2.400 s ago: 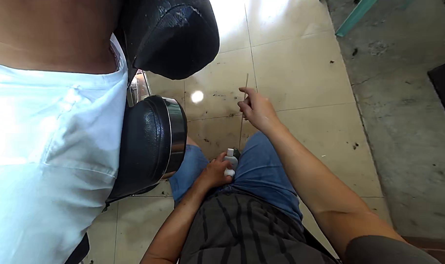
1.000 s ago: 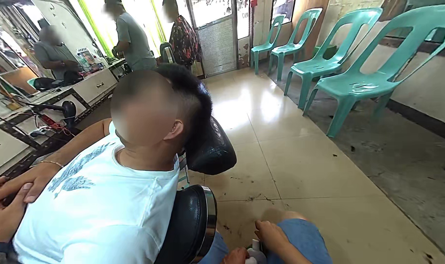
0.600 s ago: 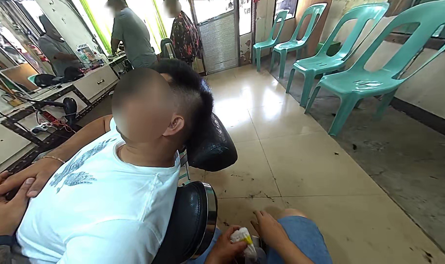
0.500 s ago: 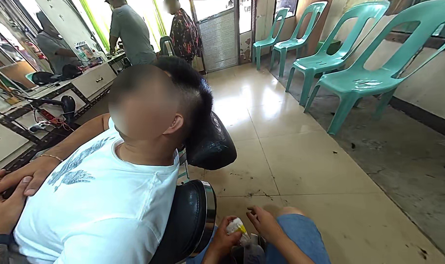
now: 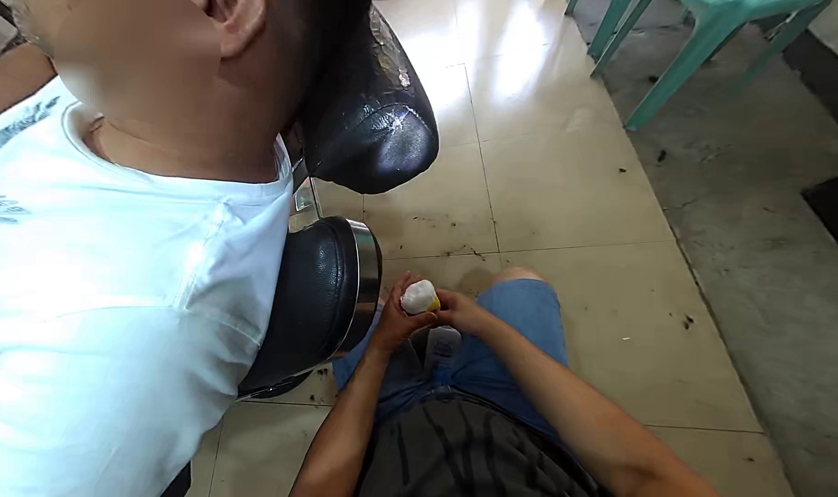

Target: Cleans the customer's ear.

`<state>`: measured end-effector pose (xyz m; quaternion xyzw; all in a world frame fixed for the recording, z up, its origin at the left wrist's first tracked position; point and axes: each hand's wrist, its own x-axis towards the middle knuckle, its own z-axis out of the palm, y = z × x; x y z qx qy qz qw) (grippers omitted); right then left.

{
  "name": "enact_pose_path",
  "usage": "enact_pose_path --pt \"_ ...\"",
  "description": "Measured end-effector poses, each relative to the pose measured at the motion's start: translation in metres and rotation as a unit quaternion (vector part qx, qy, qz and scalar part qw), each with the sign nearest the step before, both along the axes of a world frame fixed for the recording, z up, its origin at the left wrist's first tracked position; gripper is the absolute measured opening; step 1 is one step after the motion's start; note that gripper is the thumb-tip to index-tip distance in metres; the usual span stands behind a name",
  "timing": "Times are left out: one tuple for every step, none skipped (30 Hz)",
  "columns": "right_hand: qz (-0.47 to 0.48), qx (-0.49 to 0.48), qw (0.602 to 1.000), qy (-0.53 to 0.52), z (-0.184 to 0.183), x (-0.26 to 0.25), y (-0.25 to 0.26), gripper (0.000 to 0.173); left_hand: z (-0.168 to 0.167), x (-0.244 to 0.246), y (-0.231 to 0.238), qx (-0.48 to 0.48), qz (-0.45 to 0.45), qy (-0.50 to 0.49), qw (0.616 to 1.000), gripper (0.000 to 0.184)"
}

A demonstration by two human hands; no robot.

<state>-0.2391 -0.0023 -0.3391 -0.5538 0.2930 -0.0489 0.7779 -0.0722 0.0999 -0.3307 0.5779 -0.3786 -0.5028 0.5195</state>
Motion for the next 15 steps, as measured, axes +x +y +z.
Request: enact_pose_path --pt "-0.005 0.017 1.000 -0.005 0.001 0.001 0.000 0.038 0.000 0.000 0.000 -0.008 -0.006 0.009 1.000 0.106" --pt "-0.003 0.030 1.000 -0.010 0.002 0.001 0.000 0.036 -0.001 0.000 0.000 -0.012 -0.009 0.017 1.000 0.103" --pt "0.006 0.031 0.999 -0.012 0.001 0.000 0.001 0.033 -0.001 -0.001 0.000 -0.014 -0.007 0.021 1.000 0.096" --pt "0.019 0.016 1.000 -0.005 -0.002 0.000 0.001 0.029 -0.001 -0.002 0.000 -0.017 -0.007 0.017 1.000 0.087" --pt "0.032 -0.014 0.999 0.011 -0.005 0.000 0.002 0.027 -0.002 -0.003 0.001 -0.020 -0.003 0.007 1.000 0.078" --pt "0.040 -0.056 0.997 0.037 -0.008 -0.001 0.002 0.028 -0.004 -0.004 0.000 -0.021 0.007 -0.007 1.000 0.070" --pt "0.039 -0.097 0.993 0.062 -0.008 -0.003 0.001 0.031 -0.006 -0.004 0.000 -0.020 0.024 -0.021 0.999 0.066" --pt "0.028 -0.128 0.988 0.082 -0.008 -0.005 -0.001 0.035 -0.009 -0.004 -0.001 -0.013 0.041 -0.038 0.998 0.066" --pt "0.008 -0.159 0.983 0.091 -0.006 -0.008 -0.004 0.039 -0.013 -0.002 -0.002 -0.001 0.052 -0.063 0.997 0.068" --pt "-0.022 -0.189 0.977 0.094 -0.005 -0.010 -0.007 0.039 -0.017 0.000 -0.002 0.012 0.053 -0.097 0.994 0.071" --pt "-0.060 -0.217 0.970 0.089 -0.004 -0.012 -0.010 0.036 -0.020 0.001 -0.003 0.026 0.048 -0.134 0.989 0.072" --pt "-0.096 -0.235 0.964 0.076 -0.003 -0.014 -0.011 0.033 -0.022 0.001 -0.003 0.037 0.038 -0.168 0.984 0.072" --pt "-0.120 -0.243 0.961 0.062 -0.002 -0.015 -0.012 0.029 -0.024 0.001 -0.003 0.042 0.025 -0.195 0.980 0.071" --pt "-0.132 -0.246 0.959 0.047 -0.002 -0.017 -0.012 0.026 -0.025 0.000 -0.003 0.044 0.014 -0.218 0.975 0.068" --pt "-0.134 -0.247 0.959 0.035 -0.002 -0.018 -0.011 0.024 -0.026 -0.002 -0.004 0.043 0.007 -0.236 0.971 0.064"
